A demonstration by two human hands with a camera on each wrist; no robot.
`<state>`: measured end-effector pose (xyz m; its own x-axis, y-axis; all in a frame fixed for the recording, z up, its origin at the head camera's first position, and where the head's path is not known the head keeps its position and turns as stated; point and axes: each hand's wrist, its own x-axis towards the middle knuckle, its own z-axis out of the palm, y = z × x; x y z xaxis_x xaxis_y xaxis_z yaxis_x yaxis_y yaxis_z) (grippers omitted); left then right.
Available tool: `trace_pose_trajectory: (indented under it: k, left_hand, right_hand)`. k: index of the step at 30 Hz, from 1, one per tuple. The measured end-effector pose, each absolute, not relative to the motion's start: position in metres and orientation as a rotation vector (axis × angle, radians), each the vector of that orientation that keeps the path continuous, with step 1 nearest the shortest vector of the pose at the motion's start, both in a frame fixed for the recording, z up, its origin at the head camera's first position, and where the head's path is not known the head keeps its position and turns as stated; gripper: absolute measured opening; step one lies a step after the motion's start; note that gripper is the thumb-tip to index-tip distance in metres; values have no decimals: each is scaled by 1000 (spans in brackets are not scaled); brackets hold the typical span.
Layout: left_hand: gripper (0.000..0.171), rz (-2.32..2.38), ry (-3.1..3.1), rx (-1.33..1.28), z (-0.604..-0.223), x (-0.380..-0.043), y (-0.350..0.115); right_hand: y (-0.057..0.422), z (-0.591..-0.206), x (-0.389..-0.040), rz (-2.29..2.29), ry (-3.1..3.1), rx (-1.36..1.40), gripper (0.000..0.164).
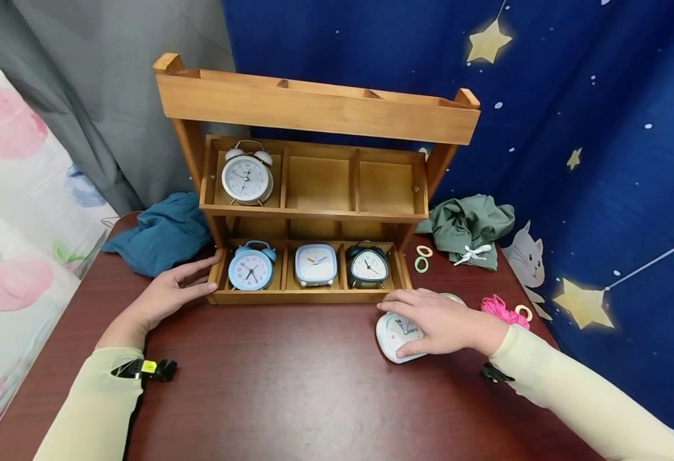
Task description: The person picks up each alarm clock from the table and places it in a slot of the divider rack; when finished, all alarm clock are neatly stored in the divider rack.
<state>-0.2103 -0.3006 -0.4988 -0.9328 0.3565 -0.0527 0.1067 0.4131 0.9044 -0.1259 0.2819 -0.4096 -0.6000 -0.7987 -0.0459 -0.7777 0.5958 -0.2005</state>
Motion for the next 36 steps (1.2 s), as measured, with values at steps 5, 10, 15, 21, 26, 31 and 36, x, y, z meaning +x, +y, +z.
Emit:
trace_pose_trajectory:
  k: [5, 10, 15, 21, 26, 31, 36]
  left_hand:
    - [71, 1518, 2442, 414, -499, -211, -301]
    - [70, 1526, 2447, 403, -499, -210, -300]
    - [70, 1538, 2442, 404, -499, -210, -300]
    - [70, 1544, 2430, 420, -498, -209, -301]
    - [71, 1529, 2442, 417, -497, -209, -303]
    - [71, 1516, 2449, 415, -497, -209, -303]
    - [71, 1521, 2443, 414, -497, -210, -300]
  right_hand:
    - [293, -420, -122, -232, 2622, -1239, 103]
    - [296, -429, -123, -205, 2604, -1204, 110]
    - [291, -434, -124, -202, 2642, -1242, 106]
    - [270, -417, -127, -252, 2714, -1455, 102]
    - [238, -370, -148, -355, 2837, -1687, 106]
    - [203, -317, -182, -518, 2991, -1824, 107]
    - [178, -284, -218, -532, 3154, -1720, 107]
